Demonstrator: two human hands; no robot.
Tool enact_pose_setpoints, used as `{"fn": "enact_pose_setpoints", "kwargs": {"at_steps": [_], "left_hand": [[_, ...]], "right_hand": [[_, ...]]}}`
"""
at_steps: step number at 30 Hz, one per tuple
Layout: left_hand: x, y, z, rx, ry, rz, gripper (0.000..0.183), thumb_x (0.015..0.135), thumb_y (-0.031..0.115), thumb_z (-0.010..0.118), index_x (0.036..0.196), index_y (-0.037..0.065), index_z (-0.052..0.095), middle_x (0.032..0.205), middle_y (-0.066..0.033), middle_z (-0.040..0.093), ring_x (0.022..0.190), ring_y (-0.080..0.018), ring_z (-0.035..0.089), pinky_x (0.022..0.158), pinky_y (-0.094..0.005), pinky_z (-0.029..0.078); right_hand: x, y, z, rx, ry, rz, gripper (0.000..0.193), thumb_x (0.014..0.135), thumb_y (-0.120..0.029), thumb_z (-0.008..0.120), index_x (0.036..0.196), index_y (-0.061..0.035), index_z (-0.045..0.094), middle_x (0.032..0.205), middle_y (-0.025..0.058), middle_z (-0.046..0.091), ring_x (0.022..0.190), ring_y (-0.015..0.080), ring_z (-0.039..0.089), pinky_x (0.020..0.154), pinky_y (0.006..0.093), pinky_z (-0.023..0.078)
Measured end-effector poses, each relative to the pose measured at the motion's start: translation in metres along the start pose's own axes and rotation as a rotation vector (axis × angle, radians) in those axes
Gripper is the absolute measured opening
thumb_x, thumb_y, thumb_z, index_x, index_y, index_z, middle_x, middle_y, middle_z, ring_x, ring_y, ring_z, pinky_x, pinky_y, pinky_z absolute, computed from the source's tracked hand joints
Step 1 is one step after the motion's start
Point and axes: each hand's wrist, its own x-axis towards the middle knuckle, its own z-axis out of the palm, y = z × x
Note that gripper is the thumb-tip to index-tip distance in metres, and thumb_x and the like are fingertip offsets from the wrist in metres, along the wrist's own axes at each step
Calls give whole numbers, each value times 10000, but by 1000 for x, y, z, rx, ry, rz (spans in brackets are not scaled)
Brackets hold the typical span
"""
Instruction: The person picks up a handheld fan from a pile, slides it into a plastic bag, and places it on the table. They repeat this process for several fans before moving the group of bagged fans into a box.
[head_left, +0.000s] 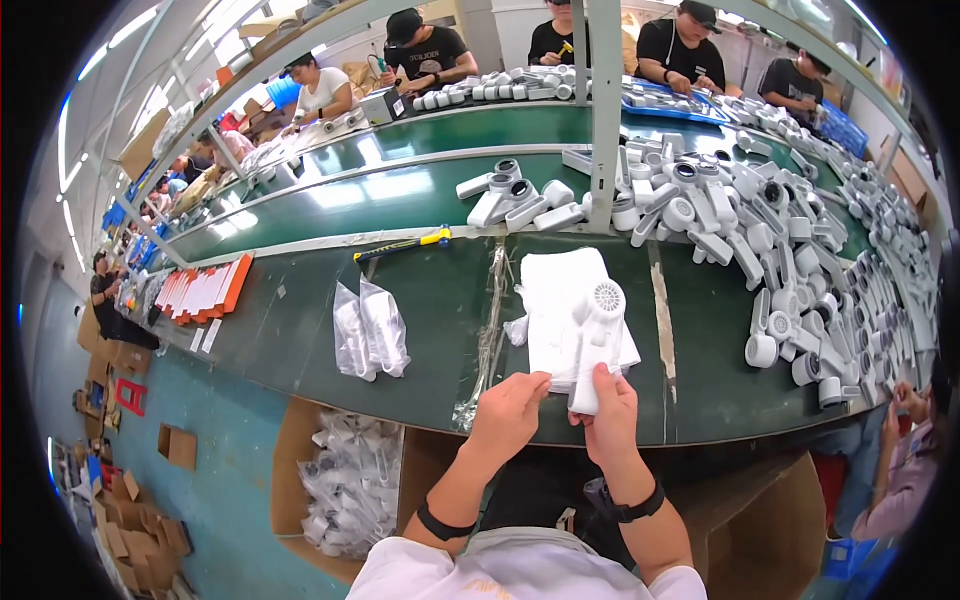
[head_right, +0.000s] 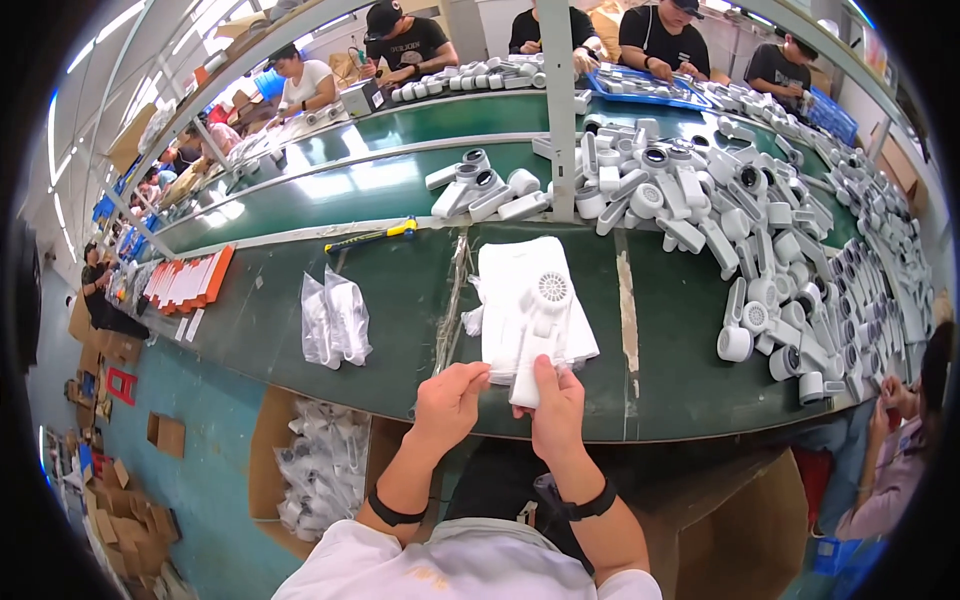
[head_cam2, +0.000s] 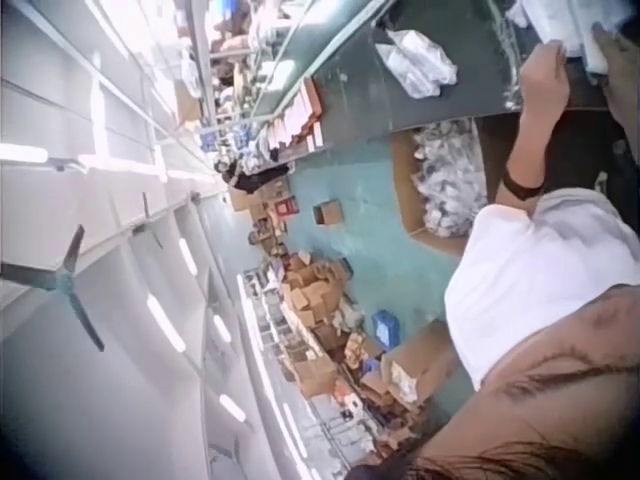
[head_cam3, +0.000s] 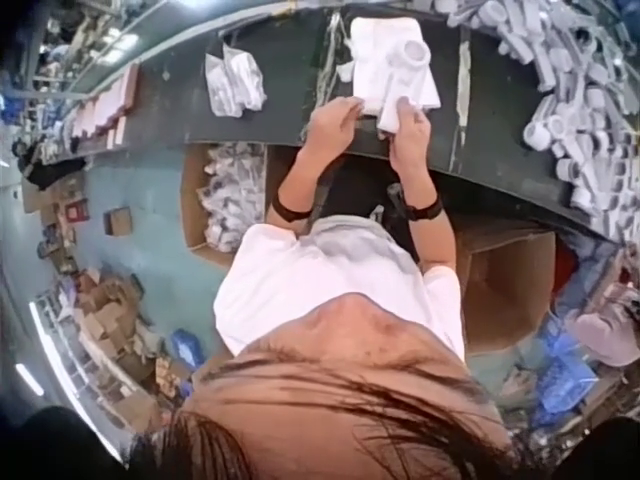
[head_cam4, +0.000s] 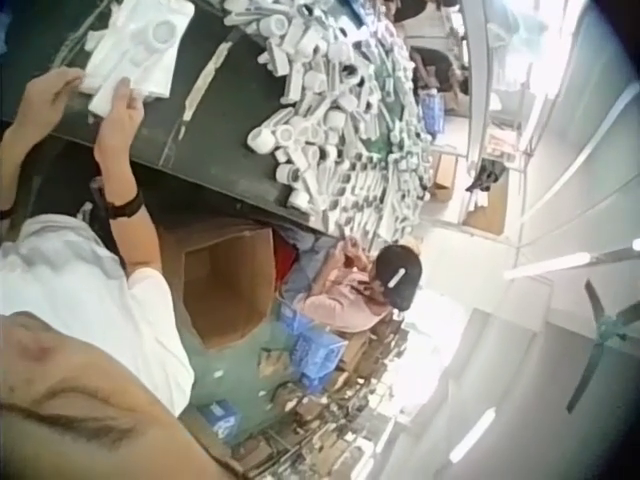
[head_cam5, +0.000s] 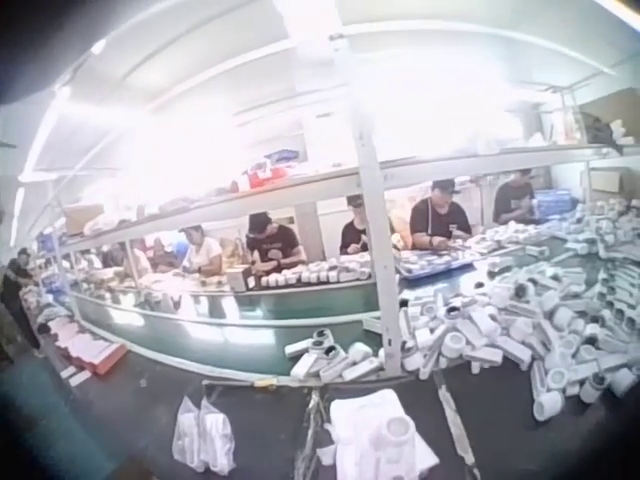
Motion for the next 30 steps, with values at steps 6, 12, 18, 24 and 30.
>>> {"fn": "enact_pose_setpoints", "kwargs": {"at_steps": [6, 12, 18, 24, 30], "left_hand": [[-19, -29, -21, -249, -130, -140, 175, 904, 165, 648, 983, 9, 637, 869, -96, 671, 810, -185, 667, 705, -319, 529], [-13, -24, 14, -1269, -199, -926, 407, 999, 294, 506, 1340, 80, 444, 1187, -40, 574, 1067, -139, 571, 836, -313, 506], [-11, 0, 0, -1238, -95, -966, 371, 1011, 265, 469, 1325, 70, 432, 1183, -58, 582, 994, -166, 614, 707, -343, 568], [-28, -43, -59, -922, 257, -726, 367, 947, 111, 563, 1287, 44, 442, 1065, -110, 615, 776, -187, 644, 488, -329, 574], [-41, -99, -184, -32, 678, -694, 402, 872, 100, 640, 1226, -38, 506, 1042, -134, 616, 767, -187, 639, 486, -296, 560]], "right_hand": [[-1, 1, 0, -113, 39, -36, 331, 969, -327, 564, 896, -5, 582, 689, 47, 600, 505, 104, 518, 405, 253, 387], [-7, 18, 4, -414, -19, -98, 408, 978, -327, 552, 707, -24, 579, 591, 16, 559, 456, 65, 471, 369, 233, 315], [-3, 31, -1, -992, 69, -704, 300, 957, -190, 569, 761, 34, 607, 647, 114, 569, 523, 156, 503, 502, 302, 400], [-13, 31, 2, -904, -135, -801, 88, 896, -61, 625, 846, 10, 640, 684, 84, 586, 530, 118, 494, 499, 263, 396], [-24, 29, -29, -910, -184, -585, 132, 924, -87, 600, 887, 21, 666, 702, 30, 627, 578, 54, 487, 524, 214, 391]]}}
